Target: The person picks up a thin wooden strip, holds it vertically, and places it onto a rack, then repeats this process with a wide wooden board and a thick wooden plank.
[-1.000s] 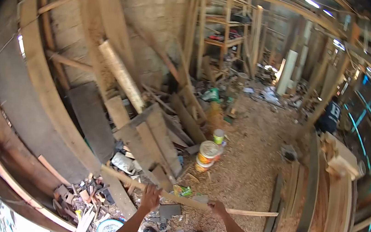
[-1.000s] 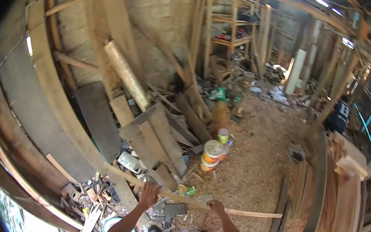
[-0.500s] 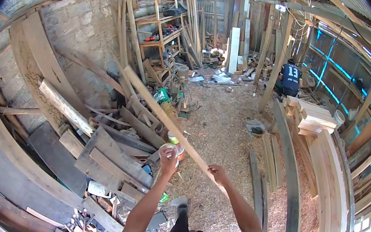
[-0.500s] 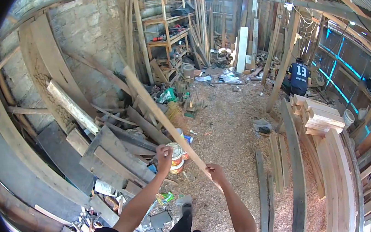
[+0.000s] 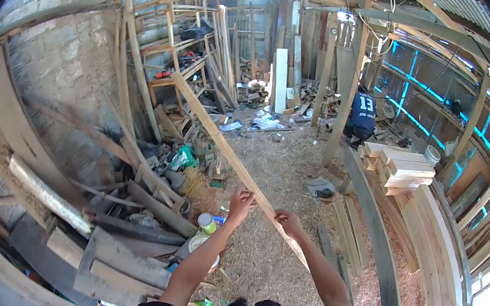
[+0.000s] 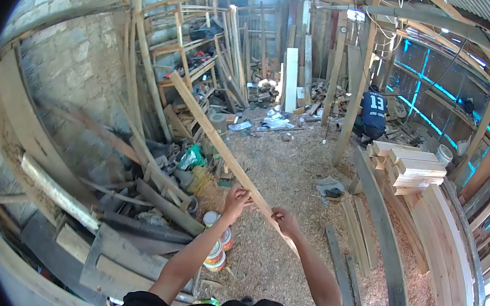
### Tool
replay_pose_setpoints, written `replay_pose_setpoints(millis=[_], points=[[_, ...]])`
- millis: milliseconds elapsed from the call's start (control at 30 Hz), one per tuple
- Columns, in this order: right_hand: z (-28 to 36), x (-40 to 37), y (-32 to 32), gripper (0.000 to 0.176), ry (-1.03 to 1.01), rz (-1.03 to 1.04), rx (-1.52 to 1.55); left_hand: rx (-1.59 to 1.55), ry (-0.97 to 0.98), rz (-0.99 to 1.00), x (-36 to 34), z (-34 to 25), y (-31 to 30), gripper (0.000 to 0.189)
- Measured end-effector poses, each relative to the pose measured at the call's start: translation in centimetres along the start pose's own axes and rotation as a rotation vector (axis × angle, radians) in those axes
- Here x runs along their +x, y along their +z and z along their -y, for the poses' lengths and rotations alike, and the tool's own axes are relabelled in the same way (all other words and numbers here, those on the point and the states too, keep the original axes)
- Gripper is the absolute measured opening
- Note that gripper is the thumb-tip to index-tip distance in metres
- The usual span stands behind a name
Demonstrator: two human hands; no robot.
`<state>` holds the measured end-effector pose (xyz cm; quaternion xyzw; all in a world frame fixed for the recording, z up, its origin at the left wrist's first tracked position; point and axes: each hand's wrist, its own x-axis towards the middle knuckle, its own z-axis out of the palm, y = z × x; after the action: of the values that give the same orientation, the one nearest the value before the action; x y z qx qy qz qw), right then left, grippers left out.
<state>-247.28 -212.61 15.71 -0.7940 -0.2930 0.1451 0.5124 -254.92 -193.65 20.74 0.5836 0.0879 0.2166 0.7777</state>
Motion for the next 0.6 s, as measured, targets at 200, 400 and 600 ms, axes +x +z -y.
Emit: replay_pose_setpoints(millis=[200, 400, 600], points=[[-2.6, 7.1, -2.0, 0.028, 0.064, -0.044, -0.036, -0.051, -0.076, 0.044, 8.7, 2.4, 1.1, 0.017], [-8.2, 19.5, -4.6, 0.029, 0.031, -0.010, -0.034, -0.005, -0.051, 0.051, 20.9, 4.9, 2.5, 0.015], [-11.0, 34.9, -9.9, 0.025, 0.022, 0.069, 0.041, 0.027, 0.002, 0.057, 36.2, 7.9, 4.5, 0.014]])
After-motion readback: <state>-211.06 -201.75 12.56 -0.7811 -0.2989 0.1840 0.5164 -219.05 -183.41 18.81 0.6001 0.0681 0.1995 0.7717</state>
